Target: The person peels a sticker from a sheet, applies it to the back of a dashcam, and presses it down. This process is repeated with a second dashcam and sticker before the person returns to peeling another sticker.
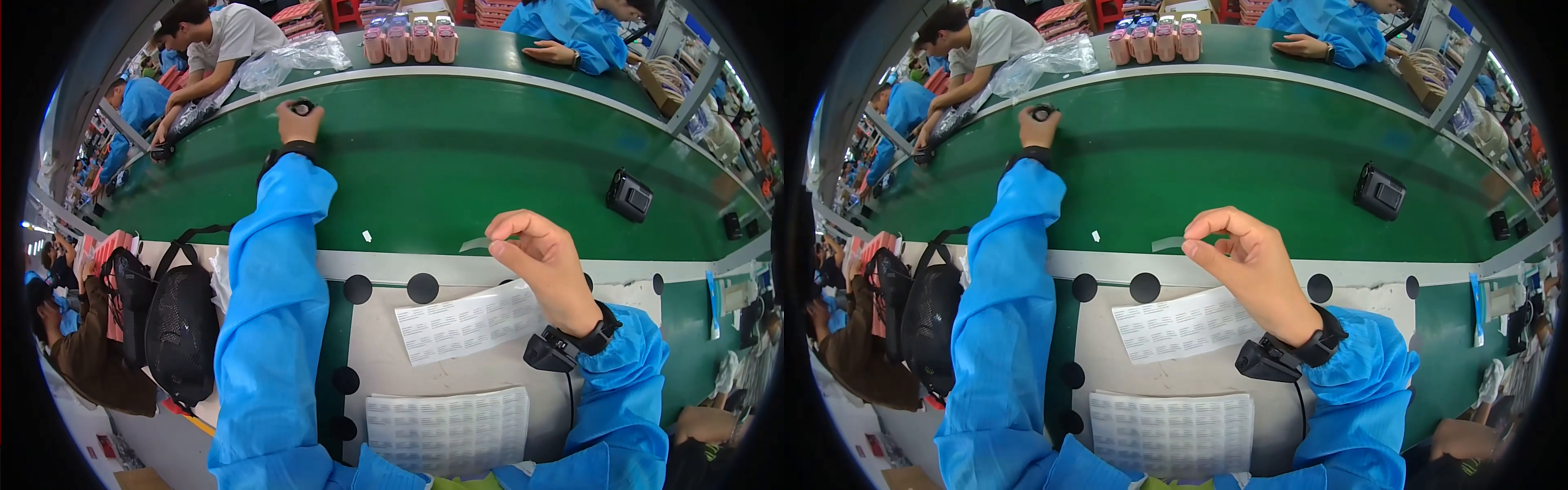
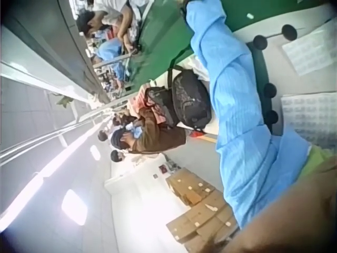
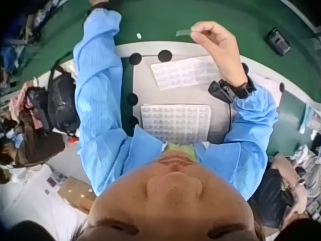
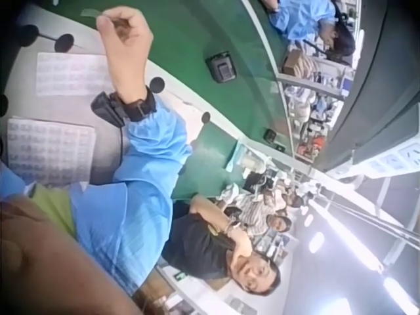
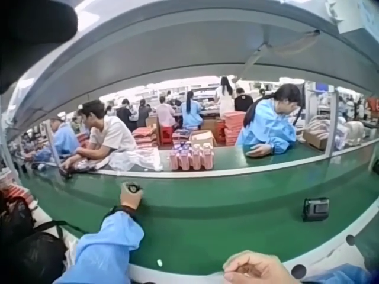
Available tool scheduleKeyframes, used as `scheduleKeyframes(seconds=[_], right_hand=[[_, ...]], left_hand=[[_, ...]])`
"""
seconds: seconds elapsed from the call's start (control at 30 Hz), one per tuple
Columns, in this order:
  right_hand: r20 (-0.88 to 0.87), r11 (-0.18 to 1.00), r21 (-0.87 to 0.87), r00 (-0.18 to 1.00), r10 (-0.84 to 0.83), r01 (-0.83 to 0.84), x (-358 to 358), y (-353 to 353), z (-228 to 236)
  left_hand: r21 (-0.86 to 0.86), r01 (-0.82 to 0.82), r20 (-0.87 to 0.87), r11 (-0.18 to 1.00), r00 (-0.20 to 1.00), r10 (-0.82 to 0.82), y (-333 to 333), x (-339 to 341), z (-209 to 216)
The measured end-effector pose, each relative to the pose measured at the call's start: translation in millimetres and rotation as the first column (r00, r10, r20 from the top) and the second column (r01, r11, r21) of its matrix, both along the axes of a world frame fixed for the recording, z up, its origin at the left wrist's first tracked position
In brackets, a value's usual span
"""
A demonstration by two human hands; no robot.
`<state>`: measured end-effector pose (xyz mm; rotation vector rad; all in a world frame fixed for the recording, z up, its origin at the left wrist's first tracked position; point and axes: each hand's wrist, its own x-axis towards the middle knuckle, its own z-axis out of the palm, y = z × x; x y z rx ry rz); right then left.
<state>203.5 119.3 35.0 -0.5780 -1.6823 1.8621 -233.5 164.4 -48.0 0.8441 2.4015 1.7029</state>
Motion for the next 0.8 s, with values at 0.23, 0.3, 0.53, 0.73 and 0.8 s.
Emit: scheduleKeyframes(seconds=[0.23,0.3,0.53,0.73,0.8], right_hand=[[-0.086,0.996,-0.066,0.994,-0.066,0.060,10,-5,19],[-0.102,0.993,-0.085,0.991,-0.089,0.081,16,-9,25],[-0.091,0.999,-0.003,0.995,-0.040,0.040,21,-24,36],[-0.026,0.999,-0.022,0.998,0.049,-0.050,27,-22,33],[-0.100,0.993,0.109,0.993,0.056,-0.045,28,-14,23]], left_hand=[[0.723,0.280,0.584,0.632,0.240,-0.775,-90,167,77],[0.665,0.359,0.574,0.655,0.314,-0.756,-116,222,88],[0.591,0.539,0.528,0.601,0.305,-0.792,-160,282,99],[0.615,0.565,0.478,0.550,0.288,-0.830,-166,287,95],[0.647,0.592,0.423,0.480,0.245,-0.872,-166,286,94]])
